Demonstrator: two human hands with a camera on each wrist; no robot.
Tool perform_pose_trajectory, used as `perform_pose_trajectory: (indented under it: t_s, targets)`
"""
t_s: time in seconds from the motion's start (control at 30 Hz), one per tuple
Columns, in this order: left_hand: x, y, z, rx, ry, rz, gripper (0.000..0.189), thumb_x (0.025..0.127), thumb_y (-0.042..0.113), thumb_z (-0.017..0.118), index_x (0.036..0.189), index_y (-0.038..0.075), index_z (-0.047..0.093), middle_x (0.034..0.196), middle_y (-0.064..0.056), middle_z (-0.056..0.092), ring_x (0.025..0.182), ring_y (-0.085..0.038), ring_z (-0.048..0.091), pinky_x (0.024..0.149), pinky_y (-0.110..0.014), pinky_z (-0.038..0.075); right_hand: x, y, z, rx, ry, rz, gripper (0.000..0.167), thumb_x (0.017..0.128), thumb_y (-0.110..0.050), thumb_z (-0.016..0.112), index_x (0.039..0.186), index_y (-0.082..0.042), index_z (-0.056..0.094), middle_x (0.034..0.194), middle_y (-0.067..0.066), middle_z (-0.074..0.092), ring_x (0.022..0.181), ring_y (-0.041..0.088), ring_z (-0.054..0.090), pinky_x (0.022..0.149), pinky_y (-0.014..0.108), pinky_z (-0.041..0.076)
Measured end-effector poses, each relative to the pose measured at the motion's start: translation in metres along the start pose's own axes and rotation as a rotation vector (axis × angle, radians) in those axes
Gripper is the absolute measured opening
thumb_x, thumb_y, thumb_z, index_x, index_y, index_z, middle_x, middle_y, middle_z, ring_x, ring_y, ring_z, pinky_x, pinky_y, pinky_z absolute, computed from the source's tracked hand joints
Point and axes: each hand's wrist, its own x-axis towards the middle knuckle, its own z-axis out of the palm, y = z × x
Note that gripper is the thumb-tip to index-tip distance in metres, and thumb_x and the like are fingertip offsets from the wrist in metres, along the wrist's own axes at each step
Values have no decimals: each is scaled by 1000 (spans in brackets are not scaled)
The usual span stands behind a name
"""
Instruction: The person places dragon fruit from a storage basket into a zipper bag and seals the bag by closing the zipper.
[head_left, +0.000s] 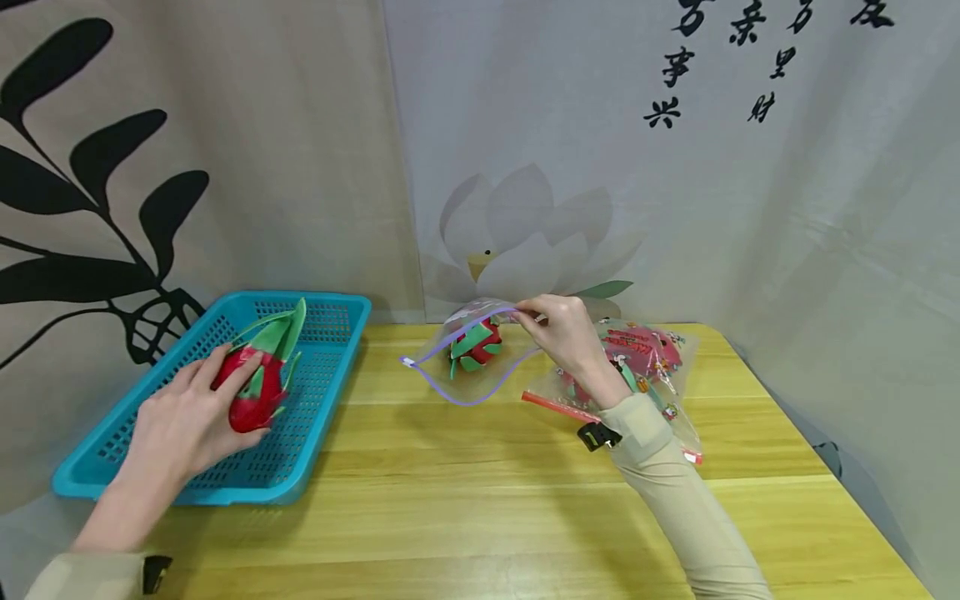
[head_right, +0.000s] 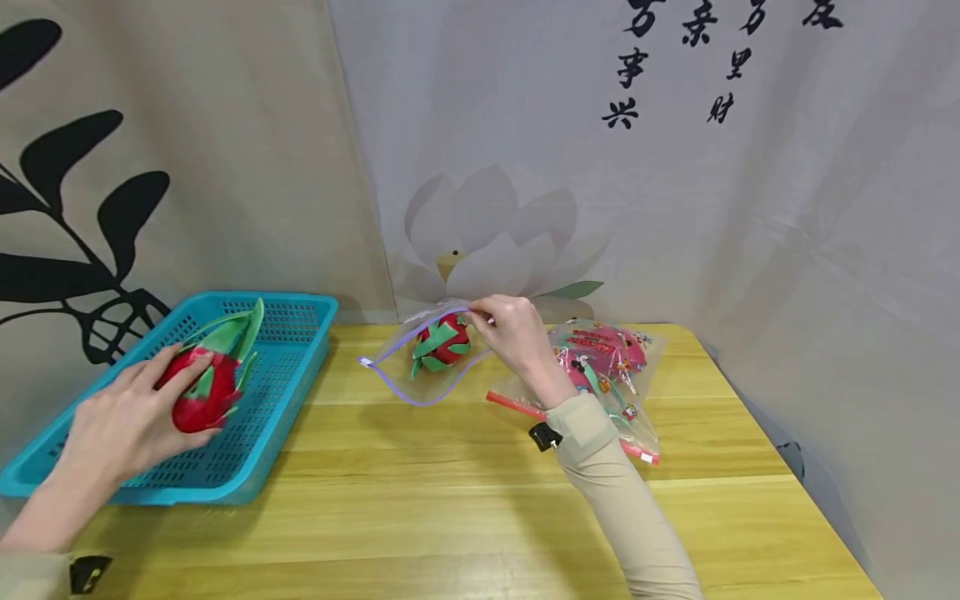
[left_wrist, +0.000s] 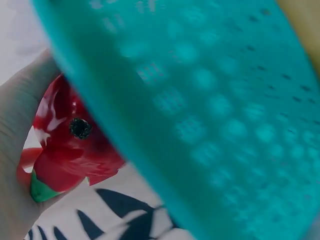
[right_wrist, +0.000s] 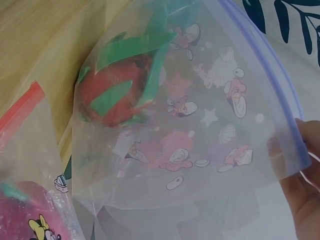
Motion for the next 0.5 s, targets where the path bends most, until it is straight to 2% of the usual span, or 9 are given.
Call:
perform_pose_trajectory:
  t_s: [0.1, 0.17, 0.3, 0.43, 0.5]
  targets:
    - [7, 14, -7, -11, 82, 60, 89, 76, 81, 37, 132, 14, 52, 130, -26, 51, 103, -48, 53, 56, -58, 53, 0, 0, 0, -3, 1, 2, 10, 84, -7, 69, 89, 0, 75, 84, 13, 74, 69, 21, 70, 63, 30, 59]
    - [12, 23, -9, -20, 126, 92, 93, 79, 78, 10, 131, 13, 53, 130, -25, 52, 102, -47, 54, 57, -58, 53, -1, -1, 0, -5, 1, 3, 10, 84, -7, 69, 89, 0, 75, 84, 13, 74, 70, 21, 71, 63, 29, 58]
    - [18, 38, -14, -35, 185, 143, 88, 83, 74, 12, 129, 12, 55, 129, -25, 53, 102, -45, 55, 57, -57, 54, -1, 0, 0, -11, 2, 5, 10, 84, -7, 69, 89, 0, 75, 84, 12, 74, 70, 21, 71, 63, 28, 58]
    - [23, 51, -18, -52, 205, 189, 82, 85, 70, 17, 130, 12, 55, 130, -25, 53, 104, -44, 55, 59, -55, 55, -2, 0, -1, -14, 6, 1, 10, 84, -8, 70, 89, -1, 75, 84, 12, 74, 69, 20, 70, 62, 28, 58]
    - [25, 59, -21, -56, 199, 211, 72, 83, 65, 41, 131, 13, 54, 131, -24, 52, 105, -43, 55, 60, -54, 55, -2, 0, -1, -15, 6, 1, 10, 84, -8, 70, 89, -1, 75, 84, 12, 74, 69, 20, 70, 62, 28, 58]
